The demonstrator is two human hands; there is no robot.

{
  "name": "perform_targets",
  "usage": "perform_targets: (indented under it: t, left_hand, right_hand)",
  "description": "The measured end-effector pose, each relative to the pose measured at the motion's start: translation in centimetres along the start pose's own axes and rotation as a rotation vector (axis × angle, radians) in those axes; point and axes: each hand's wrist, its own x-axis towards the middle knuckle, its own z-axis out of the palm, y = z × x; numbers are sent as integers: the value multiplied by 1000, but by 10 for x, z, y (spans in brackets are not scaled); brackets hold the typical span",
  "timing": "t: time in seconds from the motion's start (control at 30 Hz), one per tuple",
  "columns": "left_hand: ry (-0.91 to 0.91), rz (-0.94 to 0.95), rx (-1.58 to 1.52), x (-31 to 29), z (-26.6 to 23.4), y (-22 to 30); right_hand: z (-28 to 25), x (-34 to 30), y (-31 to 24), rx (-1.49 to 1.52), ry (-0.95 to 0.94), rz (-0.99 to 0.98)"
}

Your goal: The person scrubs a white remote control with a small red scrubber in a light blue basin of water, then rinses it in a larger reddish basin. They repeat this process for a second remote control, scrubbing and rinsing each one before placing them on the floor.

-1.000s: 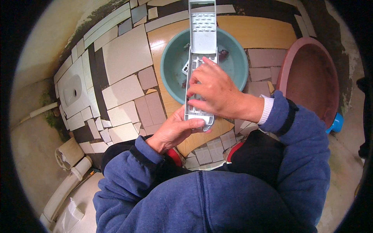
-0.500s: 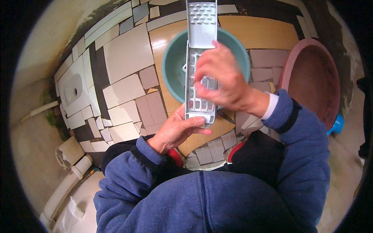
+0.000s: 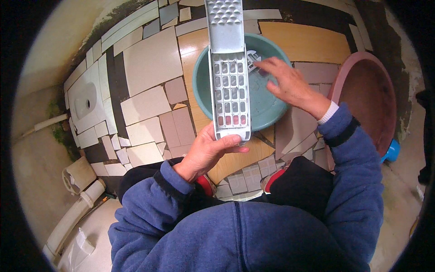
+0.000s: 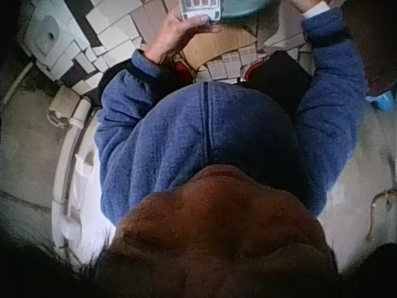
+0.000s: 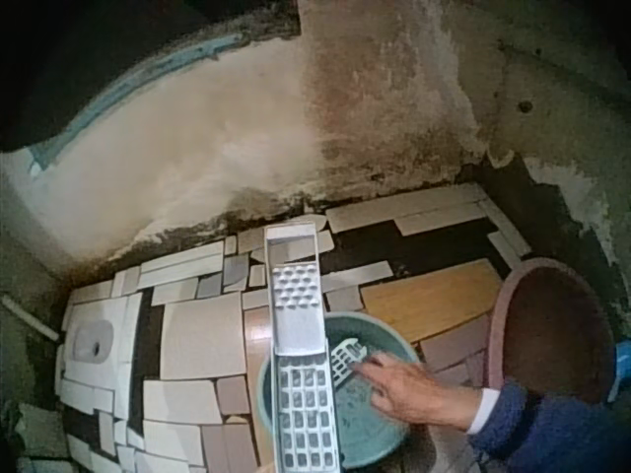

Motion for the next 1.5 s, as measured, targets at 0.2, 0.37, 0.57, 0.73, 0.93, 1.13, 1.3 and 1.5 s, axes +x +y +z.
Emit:
perform_targets:
  t: [0.2,0.37,0.57,0.73,0.93,1.13,1.3,1.5]
  left_hand:
    - [51,44,6,-2,2,-1]
    - [69,80,72,-4,3,-3]
    - [84,89,108,-6,5,-3]
    - [97,96,99,-5,6,-4]
    - [95,104,111,-5,4,-6]
    - [116,79,130,-5,2,-6]
    - [128,71,122,-4,1,-7]
    - [125,59,120,-5,2,-6]
  right_hand:
    - [-25,16,-17,272,-93,226]
    - [-24,17,-30,545,-154,275]
    - [-18,14,-34,1022,-385,509]
    - [-15,11,-35,1000,-515,441]
    - [-10,5,-39,1025,-633,401]
    - [-8,5,-41,1044,-690,399]
    - [-12,7,-43,1009,-689,379]
    - [-12,7,-45,985,-656,379]
